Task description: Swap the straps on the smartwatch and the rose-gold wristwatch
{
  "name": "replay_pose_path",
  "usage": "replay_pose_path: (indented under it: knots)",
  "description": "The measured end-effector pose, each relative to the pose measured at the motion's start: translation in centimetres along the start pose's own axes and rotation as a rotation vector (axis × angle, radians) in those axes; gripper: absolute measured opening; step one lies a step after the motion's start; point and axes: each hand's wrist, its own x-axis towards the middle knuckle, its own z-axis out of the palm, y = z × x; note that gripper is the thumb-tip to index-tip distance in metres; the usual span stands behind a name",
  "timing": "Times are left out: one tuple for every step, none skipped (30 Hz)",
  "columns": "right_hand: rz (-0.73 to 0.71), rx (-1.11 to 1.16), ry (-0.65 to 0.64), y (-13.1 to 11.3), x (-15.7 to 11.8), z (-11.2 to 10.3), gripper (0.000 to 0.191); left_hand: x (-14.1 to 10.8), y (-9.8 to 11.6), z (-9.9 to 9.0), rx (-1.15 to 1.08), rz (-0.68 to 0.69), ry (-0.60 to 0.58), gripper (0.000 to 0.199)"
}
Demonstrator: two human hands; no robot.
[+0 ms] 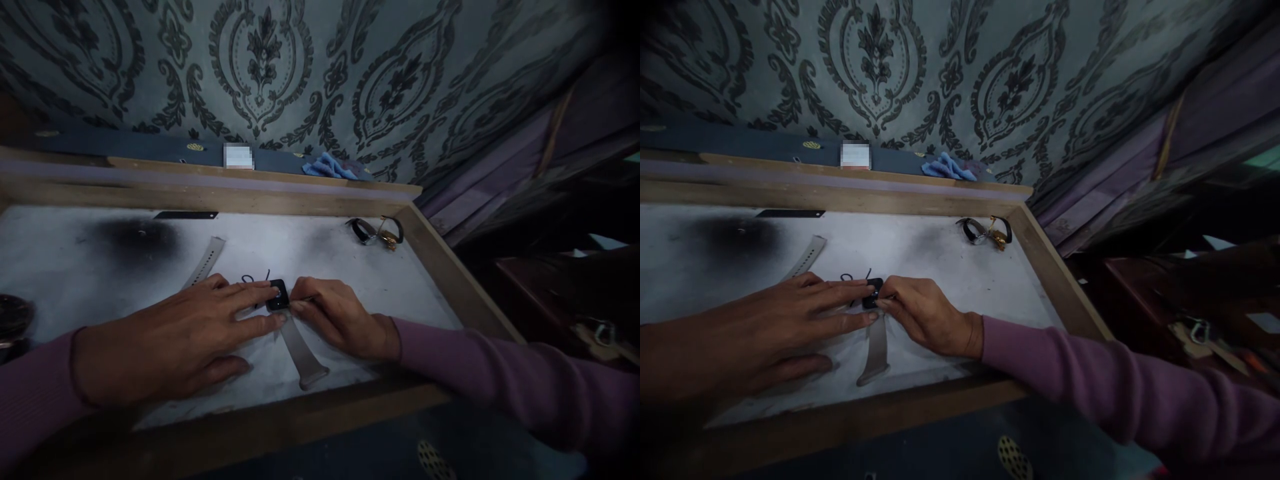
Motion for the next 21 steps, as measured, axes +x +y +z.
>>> replay_pose_path:
  knots:
    - [-0.006,0.0,-0.002,-0.01,0.0,0.0,0.011,0.01,0.02,0.0,0.0,-0.002,-0.001,0.049]
    - [-0.008,-0.002,-0.003,-0.01,0.0,0.01,0.011,0.01,0.03,0.03,0.002,-0.005,0.001,0.049]
    - [-0.011,-0.004,-0.007,-0.02,0.01,0.03,0.012,0.0,0.02,0.09,0.003,-0.008,0.005,0.049]
    - [-0.014,-0.01,-0.009,-0.03,0.01,0.06,0.012,-0.01,-0.01,0.16,0.003,-0.009,0.013,0.049]
    - [-0.02,-0.017,-0.01,-0.03,0.03,0.1,0.013,-0.03,-0.04,0.24,0.002,-0.011,0.019,0.05]
    - [-0.03,-0.024,-0.014,-0.02,0.06,0.13,0.013,-0.05,-0.07,0.3,-0.003,-0.012,0.021,0.051]
    - [-0.049,-0.032,-0.02,-0.01,0.11,0.16,0.013,-0.06,-0.09,0.33,-0.007,-0.012,0.021,0.052]
    - [-0.074,-0.037,-0.026,0.0,0.17,0.19,0.013,-0.07,-0.09,0.31,-0.01,-0.01,0.02,0.053]
    - [-0.1,-0.042,-0.033,0.03,0.24,0.21,0.014,-0.08,-0.07,0.26,-0.011,-0.005,0.024,0.054]
    - [-0.122,-0.047,-0.037,0.05,0.3,0.23,0.014,-0.07,-0.02,0.17,-0.008,-0.009,0.014,0.053]
    - [-0.14,-0.054,-0.041,0.07,0.36,0.25,0.015,-0.06,0.03,0.05,-0.006,-0.005,0.016,0.052]
    - [-0.151,-0.059,-0.041,0.1,0.41,0.28,0.016,-0.04,0.1,-0.07,-0.002,-0.012,0.017,0.05]
    - [-0.152,-0.063,-0.038,0.12,0.44,0.31,0.016,-0.01,0.15,-0.18,-0.001,-0.04,-0.019,0.051]
    - [-0.146,-0.063,-0.038,0.15,0.44,0.34,0.017,0.02,0.18,-0.27,-0.01,-0.015,0.023,0.05]
    - [-0.14,-0.06,-0.039,0.17,0.43,0.38,0.017,0.05,0.19,-0.33,-0.005,-0.049,0.003,0.05]
    - [-0.133,-0.052,-0.037,0.2,0.4,0.43,0.016,0.08,0.17,-0.36,-0.002,-0.011,0.007,0.051]
    - [-0.126,-0.043,-0.029,0.21,0.38,0.46,0.016,0.1,0.13,-0.37,0.003,-0.001,0.003,0.052]
    - [-0.115,-0.036,-0.017,0.22,0.36,0.48,0.015,0.12,0.08,-0.37,0.009,0.006,-0.01,0.053]
    - [-0.097,-0.032,-0.008,0.22,0.36,0.49,0.014,0.12,0.03,-0.36,0.012,0.015,-0.015,0.053]
    - [-0.076,-0.029,0.003,0.2,0.38,0.47,0.014,0.1,-0.01,-0.34,0.014,0.011,-0.02,0.052]
    - [-0.052,-0.024,0.012,0.16,0.43,0.43,0.014,0.07,-0.05,-0.33,0.016,0.011,-0.016,0.051]
